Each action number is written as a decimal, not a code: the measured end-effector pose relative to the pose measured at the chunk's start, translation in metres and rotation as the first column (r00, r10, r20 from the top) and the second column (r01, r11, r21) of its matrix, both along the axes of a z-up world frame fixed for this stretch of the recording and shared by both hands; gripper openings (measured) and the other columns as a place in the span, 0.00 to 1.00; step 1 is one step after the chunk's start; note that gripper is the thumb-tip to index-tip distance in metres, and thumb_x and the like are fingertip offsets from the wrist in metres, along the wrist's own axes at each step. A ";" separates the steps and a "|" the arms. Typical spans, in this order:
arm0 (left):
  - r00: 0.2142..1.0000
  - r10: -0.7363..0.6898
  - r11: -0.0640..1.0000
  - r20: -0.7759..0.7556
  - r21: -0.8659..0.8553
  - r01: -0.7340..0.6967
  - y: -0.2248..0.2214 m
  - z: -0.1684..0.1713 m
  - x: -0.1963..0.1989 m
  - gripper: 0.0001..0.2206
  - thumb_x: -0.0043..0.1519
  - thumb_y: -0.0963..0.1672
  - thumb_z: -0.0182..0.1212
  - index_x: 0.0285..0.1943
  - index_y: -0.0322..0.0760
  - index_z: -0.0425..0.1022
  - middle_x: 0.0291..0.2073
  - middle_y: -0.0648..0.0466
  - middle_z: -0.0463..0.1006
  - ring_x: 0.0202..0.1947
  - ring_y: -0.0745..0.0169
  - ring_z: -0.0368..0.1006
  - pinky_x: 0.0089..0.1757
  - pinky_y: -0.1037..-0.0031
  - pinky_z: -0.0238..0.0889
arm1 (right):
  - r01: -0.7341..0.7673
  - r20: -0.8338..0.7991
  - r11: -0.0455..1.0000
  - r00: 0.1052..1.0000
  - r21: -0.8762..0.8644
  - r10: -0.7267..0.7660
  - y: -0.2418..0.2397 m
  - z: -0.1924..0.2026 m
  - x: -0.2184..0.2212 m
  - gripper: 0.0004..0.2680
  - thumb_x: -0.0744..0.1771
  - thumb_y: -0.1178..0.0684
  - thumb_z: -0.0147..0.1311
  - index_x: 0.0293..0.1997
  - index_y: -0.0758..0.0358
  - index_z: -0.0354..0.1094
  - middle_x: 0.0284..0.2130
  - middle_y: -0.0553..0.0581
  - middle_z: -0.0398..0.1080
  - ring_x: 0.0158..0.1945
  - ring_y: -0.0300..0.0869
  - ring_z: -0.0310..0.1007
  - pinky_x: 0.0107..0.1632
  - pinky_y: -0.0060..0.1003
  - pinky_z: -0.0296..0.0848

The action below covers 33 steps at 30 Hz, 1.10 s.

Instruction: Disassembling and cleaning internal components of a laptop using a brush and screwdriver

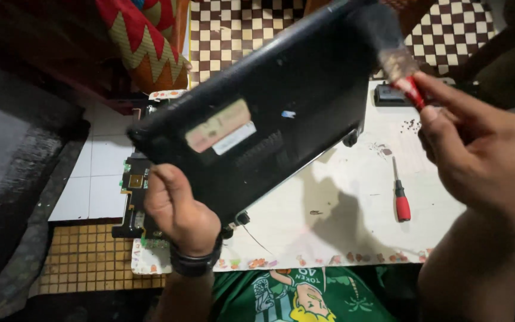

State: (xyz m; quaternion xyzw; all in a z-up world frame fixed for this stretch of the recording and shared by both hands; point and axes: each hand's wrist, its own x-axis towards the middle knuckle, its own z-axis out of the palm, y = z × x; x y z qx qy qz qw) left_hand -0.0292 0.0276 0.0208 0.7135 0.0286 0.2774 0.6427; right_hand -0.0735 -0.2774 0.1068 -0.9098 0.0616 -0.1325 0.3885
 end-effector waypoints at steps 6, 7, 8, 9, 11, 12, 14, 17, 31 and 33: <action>0.996 0.069 0.964 0.053 -0.261 -0.053 0.006 0.009 0.015 0.16 0.72 0.47 0.48 0.57 0.28 0.74 0.55 0.43 0.77 0.58 0.55 0.71 0.62 0.68 0.63 | -0.042 -0.166 0.933 0.980 0.357 0.107 -0.007 -0.022 -0.014 0.15 0.72 0.60 0.45 0.69 0.67 0.66 0.25 0.50 0.59 0.23 0.34 0.49 0.24 0.28 0.47; 0.996 0.044 0.915 0.076 -0.403 -0.009 0.008 0.012 0.018 0.18 0.71 0.48 0.51 0.60 0.29 0.73 0.60 0.41 0.75 0.63 0.52 0.70 0.67 0.66 0.63 | -0.027 -0.244 0.918 0.961 0.395 0.133 -0.010 -0.028 -0.016 0.16 0.71 0.59 0.45 0.69 0.69 0.66 0.24 0.50 0.60 0.24 0.35 0.49 0.24 0.30 0.47; 0.996 0.043 0.915 0.076 -0.403 -0.009 0.013 0.008 0.019 0.18 0.71 0.48 0.51 0.60 0.29 0.73 0.60 0.41 0.75 0.63 0.52 0.70 0.67 0.66 0.63 | -0.027 -0.244 0.919 0.961 0.395 0.133 -0.011 -0.029 -0.017 0.16 0.71 0.59 0.45 0.69 0.69 0.66 0.24 0.50 0.60 0.24 0.35 0.49 0.24 0.30 0.47; 0.992 0.070 0.945 0.102 -0.324 -0.033 0.017 0.004 0.021 0.17 0.73 0.46 0.48 0.61 0.27 0.72 0.62 0.41 0.73 0.66 0.56 0.66 0.70 0.67 0.56 | -0.040 -0.216 0.904 0.965 0.426 0.145 -0.012 -0.031 -0.018 0.16 0.71 0.60 0.45 0.68 0.69 0.66 0.23 0.52 0.61 0.23 0.35 0.51 0.24 0.29 0.49; 0.988 0.091 0.969 0.125 -0.240 -0.059 0.018 0.002 0.020 0.16 0.75 0.45 0.46 0.62 0.26 0.71 0.64 0.41 0.71 0.68 0.60 0.61 0.73 0.68 0.50 | -0.049 -0.193 0.886 0.969 0.461 0.154 -0.010 -0.032 -0.019 0.16 0.71 0.61 0.46 0.68 0.69 0.66 0.22 0.54 0.61 0.23 0.35 0.53 0.23 0.28 0.51; 0.989 0.091 0.957 0.117 -0.286 -0.055 0.016 0.005 0.020 0.18 0.74 0.46 0.48 0.65 0.25 0.68 0.67 0.40 0.67 0.71 0.55 0.59 0.73 0.66 0.47 | -0.044 -0.184 0.919 0.975 0.393 0.126 -0.007 -0.030 -0.017 0.16 0.71 0.59 0.44 0.69 0.67 0.64 0.22 0.51 0.58 0.23 0.34 0.51 0.24 0.28 0.50; 0.989 0.095 0.941 0.117 -0.335 -0.050 0.017 0.007 0.022 0.21 0.74 0.47 0.49 0.68 0.24 0.66 0.70 0.38 0.63 0.74 0.51 0.56 0.74 0.65 0.45 | -0.042 -0.165 0.946 0.981 0.320 0.100 -0.005 -0.029 -0.021 0.17 0.72 0.57 0.43 0.71 0.65 0.63 0.22 0.49 0.55 0.23 0.34 0.49 0.25 0.28 0.48; 0.973 0.202 0.898 0.112 -0.417 -0.138 0.019 0.009 0.027 0.20 0.70 0.48 0.55 0.62 0.25 0.72 0.64 0.41 0.71 0.66 0.58 0.65 0.68 0.69 0.55 | -0.110 -0.407 0.986 0.901 0.125 0.152 -0.008 -0.032 -0.032 0.19 0.68 0.52 0.49 0.69 0.56 0.67 0.12 0.53 0.69 0.18 0.35 0.64 0.24 0.29 0.64; 0.967 0.249 0.798 0.042 -0.575 -0.181 0.010 0.002 0.031 0.26 0.68 0.48 0.57 0.68 0.19 0.65 0.71 0.36 0.60 0.72 0.50 0.58 0.70 0.65 0.51 | -0.052 -0.223 0.944 0.966 0.327 0.130 0.027 -0.070 -0.042 0.19 0.70 0.55 0.43 0.72 0.61 0.61 0.20 0.46 0.54 0.22 0.34 0.50 0.24 0.29 0.52; 0.961 0.274 0.822 -0.038 -0.509 -0.255 0.006 0.010 0.029 0.29 0.67 0.50 0.56 0.68 0.19 0.64 0.72 0.35 0.59 0.73 0.48 0.56 0.70 0.65 0.48 | -0.257 -0.265 0.902 0.896 0.347 0.357 0.044 -0.055 -0.046 0.18 0.69 0.54 0.47 0.69 0.56 0.64 0.22 0.47 0.67 0.20 0.34 0.56 0.21 0.30 0.56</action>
